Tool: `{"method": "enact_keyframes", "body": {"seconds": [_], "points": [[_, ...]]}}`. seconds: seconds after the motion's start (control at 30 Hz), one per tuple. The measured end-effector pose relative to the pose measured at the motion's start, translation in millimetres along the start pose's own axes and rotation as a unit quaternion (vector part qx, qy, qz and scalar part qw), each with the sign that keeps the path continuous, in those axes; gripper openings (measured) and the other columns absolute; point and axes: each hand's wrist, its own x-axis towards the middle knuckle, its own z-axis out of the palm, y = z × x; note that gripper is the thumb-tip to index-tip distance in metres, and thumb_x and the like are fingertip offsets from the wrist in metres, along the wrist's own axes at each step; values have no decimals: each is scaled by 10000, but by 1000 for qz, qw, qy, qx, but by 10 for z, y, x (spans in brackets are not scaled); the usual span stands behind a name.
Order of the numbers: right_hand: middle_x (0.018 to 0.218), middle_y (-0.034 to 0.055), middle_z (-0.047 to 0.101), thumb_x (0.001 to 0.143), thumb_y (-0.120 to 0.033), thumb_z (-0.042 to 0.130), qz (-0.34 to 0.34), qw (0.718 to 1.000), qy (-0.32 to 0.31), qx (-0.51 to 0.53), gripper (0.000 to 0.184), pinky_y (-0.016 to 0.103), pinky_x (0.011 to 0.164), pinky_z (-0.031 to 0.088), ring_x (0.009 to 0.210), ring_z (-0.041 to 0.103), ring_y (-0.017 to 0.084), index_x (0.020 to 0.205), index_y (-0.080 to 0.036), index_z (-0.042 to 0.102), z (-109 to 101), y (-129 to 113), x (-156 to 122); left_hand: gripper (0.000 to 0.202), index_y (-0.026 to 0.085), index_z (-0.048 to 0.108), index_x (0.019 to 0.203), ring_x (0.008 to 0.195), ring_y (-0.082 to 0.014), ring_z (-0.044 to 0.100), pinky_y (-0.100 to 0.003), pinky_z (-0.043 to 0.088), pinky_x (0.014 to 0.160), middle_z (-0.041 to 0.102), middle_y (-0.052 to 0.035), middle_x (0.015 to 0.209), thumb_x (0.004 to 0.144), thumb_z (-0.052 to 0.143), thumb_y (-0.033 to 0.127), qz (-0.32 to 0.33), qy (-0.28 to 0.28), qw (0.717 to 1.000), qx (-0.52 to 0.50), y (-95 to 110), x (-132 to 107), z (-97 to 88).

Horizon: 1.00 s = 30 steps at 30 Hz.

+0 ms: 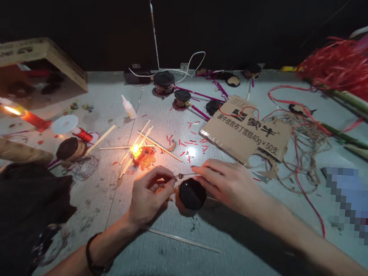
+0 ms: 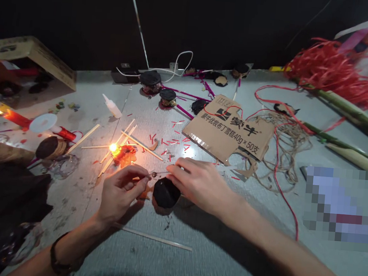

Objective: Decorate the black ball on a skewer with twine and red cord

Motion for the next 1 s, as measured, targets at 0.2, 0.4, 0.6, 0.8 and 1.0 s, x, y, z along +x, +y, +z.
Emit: {"method": "enact_keyframes", "body": {"seconds": [0.2,0.4,0.6,0.8,1.0], "points": [[963,72,751,1165,-252,505,12,999,-20,29,283,286,608,448,739,683,159,1155,-173,777,-5,-12,-15,57,217,782,885,769,-151,721,-208,637,579,747,-36,855,884,759,165,-14,-5,1000,-18,19,-25,1],[911,54,737,1135,-199,532,-1,1000,-17,22,242,288,573,412,672,628,149,1100,-183,771,-7,-22,-19,2,216,795,891,665,-130,661,-197,587,493,742,-46,871,893,796,216,-57,-2,996,-62,28,-25,4],[933,67,753,1129,-188,543,4,1000,2,27,234,293,581,424,688,645,157,1100,-169,775,16,-27,-26,12,208,804,901,677,-129,658,-200,568,514,757,-54,879,893,796,212,-58,-5,997,-55,33,-17,2],[916,71,745,1137,-209,534,6,1000,13,11,258,305,574,412,664,622,162,1108,-158,785,36,-34,-25,19,199,800,909,678,-128,681,-199,593,527,761,-49,884,894,797,210,-68,-8,996,-62,26,-18,-7],[930,71,754,1126,-202,550,8,1000,9,13,240,297,572,406,670,617,154,1101,-176,787,46,-27,-32,17,201,799,897,629,-112,668,-190,583,502,755,-42,867,885,806,212,-74,-10,995,-65,45,-15,1]]}}
